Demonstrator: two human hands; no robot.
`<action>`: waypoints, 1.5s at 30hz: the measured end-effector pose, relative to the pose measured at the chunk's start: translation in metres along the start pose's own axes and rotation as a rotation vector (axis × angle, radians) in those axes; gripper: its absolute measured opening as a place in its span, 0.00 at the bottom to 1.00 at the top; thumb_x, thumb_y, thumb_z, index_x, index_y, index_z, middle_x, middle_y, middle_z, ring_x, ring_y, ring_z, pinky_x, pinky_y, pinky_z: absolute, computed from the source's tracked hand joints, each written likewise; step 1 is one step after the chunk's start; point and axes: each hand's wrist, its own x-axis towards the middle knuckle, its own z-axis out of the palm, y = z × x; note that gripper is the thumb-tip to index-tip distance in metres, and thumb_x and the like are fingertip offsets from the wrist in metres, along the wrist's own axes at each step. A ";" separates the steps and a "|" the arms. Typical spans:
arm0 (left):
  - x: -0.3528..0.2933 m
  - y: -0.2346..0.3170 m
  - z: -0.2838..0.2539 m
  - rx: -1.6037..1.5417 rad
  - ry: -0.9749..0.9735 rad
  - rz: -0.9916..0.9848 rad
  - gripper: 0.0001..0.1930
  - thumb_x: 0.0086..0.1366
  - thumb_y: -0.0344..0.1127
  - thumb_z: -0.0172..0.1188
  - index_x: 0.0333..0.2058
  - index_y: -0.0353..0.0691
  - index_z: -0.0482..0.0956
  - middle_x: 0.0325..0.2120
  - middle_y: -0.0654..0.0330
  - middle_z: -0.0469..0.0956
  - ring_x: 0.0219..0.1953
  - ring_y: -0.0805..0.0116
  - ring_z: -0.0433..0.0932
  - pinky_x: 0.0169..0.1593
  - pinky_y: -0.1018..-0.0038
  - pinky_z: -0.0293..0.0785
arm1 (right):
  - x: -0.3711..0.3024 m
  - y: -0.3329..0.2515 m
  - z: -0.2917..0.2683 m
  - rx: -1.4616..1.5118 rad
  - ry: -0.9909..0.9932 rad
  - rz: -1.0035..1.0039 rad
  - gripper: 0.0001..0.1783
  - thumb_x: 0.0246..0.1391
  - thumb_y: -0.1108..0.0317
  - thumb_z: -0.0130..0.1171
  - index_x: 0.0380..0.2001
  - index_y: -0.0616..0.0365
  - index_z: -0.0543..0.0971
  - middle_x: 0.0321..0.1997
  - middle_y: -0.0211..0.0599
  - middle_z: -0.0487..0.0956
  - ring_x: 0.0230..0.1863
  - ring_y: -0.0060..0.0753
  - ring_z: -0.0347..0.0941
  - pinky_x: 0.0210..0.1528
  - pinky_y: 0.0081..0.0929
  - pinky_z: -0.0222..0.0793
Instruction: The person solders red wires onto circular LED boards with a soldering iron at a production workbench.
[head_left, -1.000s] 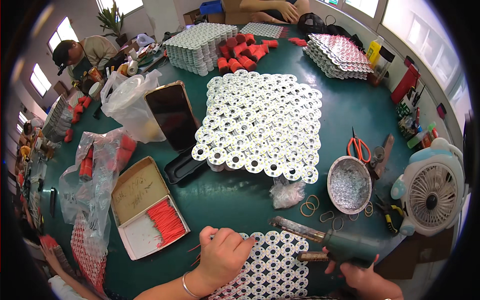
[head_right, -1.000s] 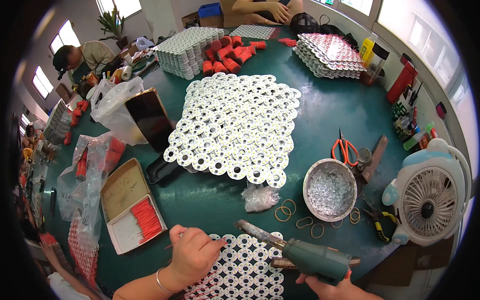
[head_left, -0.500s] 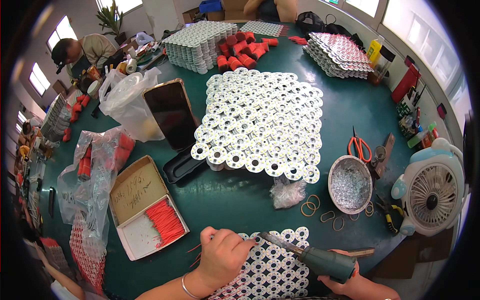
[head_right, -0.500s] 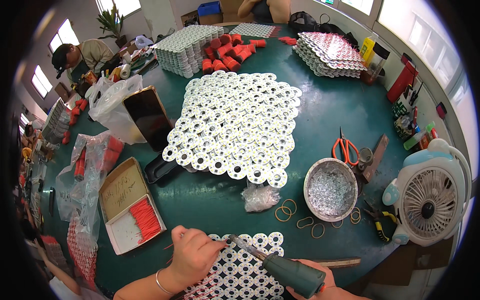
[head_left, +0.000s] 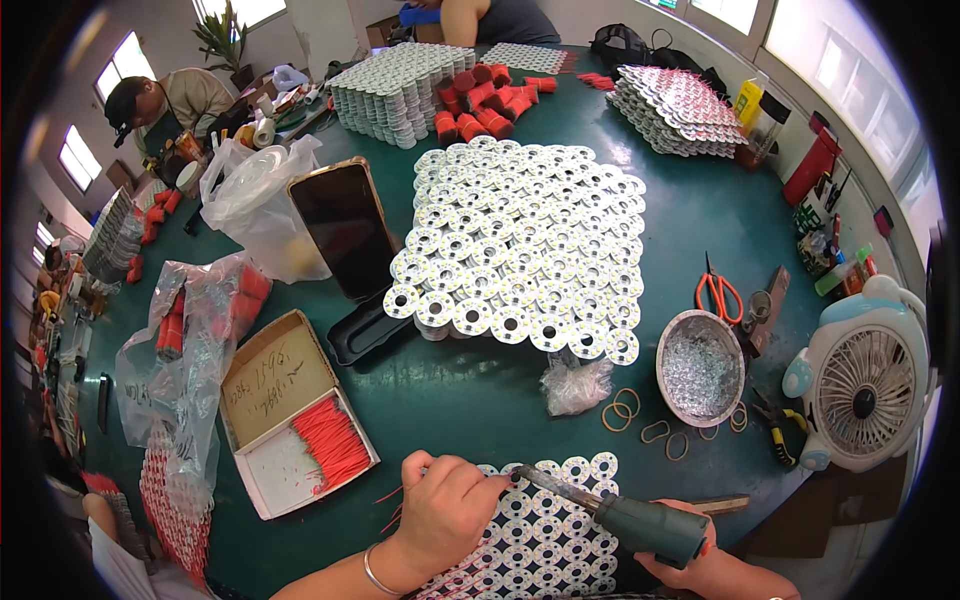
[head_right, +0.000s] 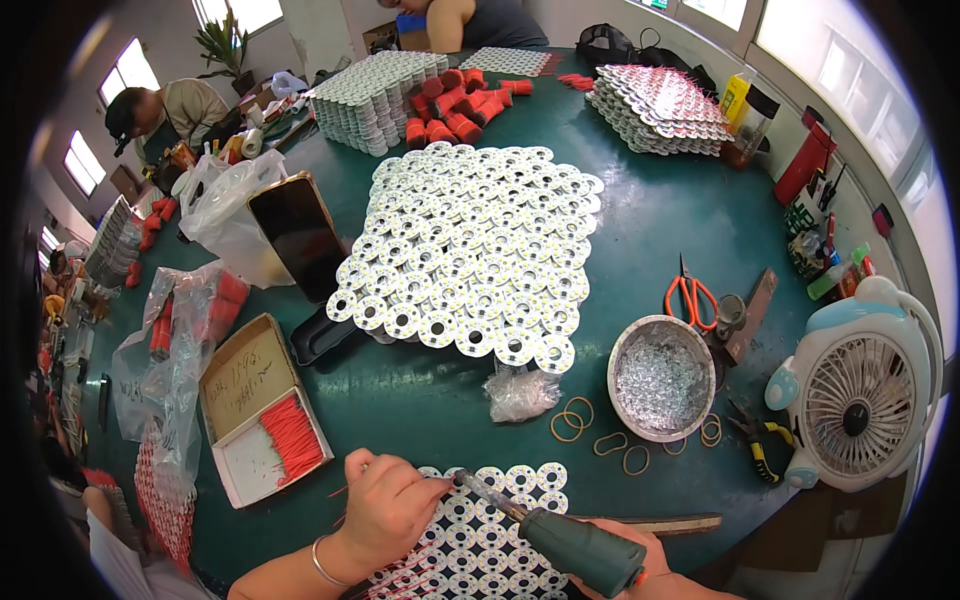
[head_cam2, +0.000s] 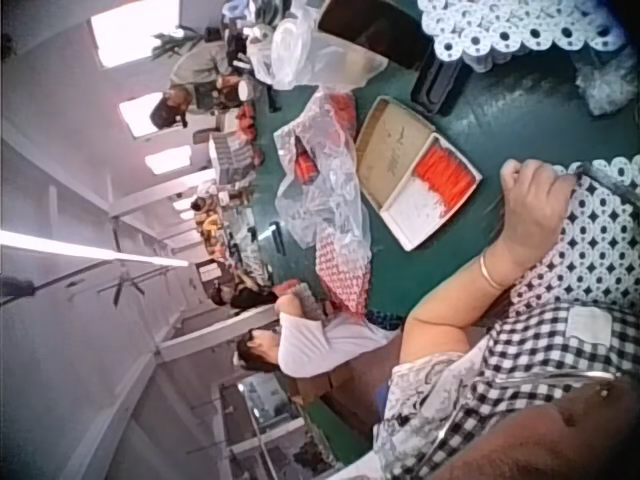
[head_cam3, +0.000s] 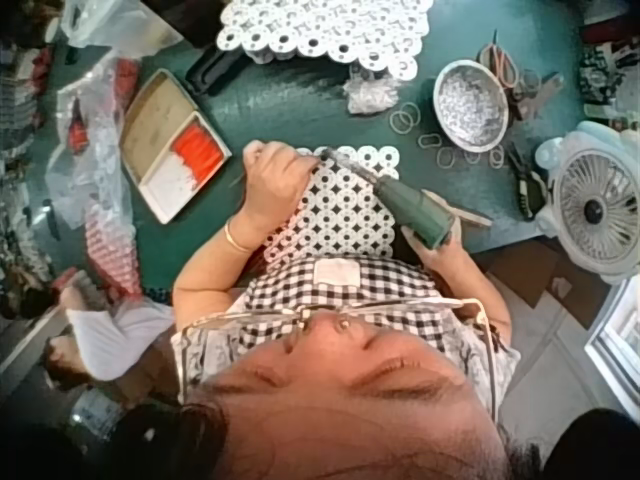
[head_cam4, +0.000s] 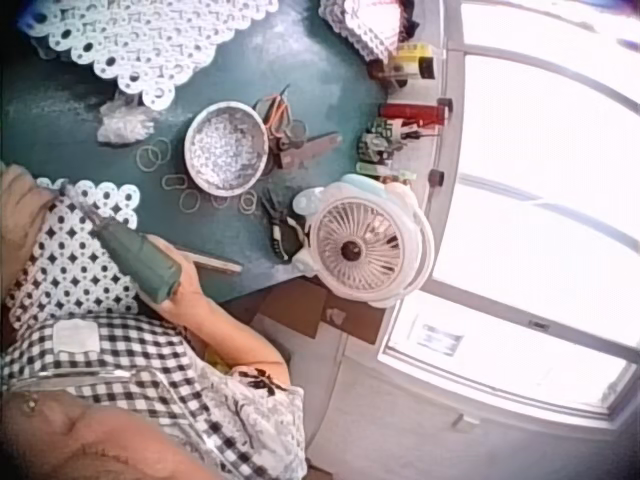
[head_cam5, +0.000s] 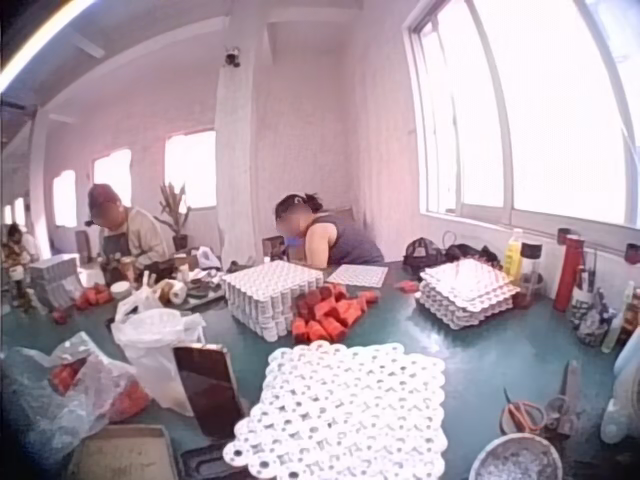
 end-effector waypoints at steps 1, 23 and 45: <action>0.001 0.000 0.000 0.004 -0.001 0.003 0.09 0.41 0.28 0.64 0.26 0.46 0.79 0.19 0.69 0.66 0.27 0.71 0.68 0.36 0.69 0.55 | -0.001 -0.003 0.000 0.000 0.001 -0.001 0.20 0.42 0.66 0.61 0.40 0.62 0.73 0.37 0.39 0.77 0.31 0.36 0.76 0.33 0.29 0.72; -0.002 0.001 0.005 -0.017 0.002 0.088 0.09 0.40 0.29 0.65 0.24 0.45 0.78 0.17 0.67 0.66 0.23 0.67 0.68 0.28 0.71 0.62 | -0.024 -0.006 0.008 0.357 0.129 0.203 0.24 0.42 0.76 0.59 0.46 0.69 0.70 0.38 0.42 0.76 0.33 0.29 0.74 0.35 0.24 0.70; -0.002 0.010 0.000 -0.141 -0.053 -0.009 0.05 0.50 0.31 0.58 0.28 0.42 0.77 0.22 0.63 0.69 0.28 0.64 0.69 0.31 0.69 0.65 | -0.057 -0.003 0.015 0.999 0.127 0.333 0.23 0.49 0.64 0.55 0.47 0.64 0.69 0.40 0.40 0.75 0.24 0.29 0.72 0.23 0.24 0.67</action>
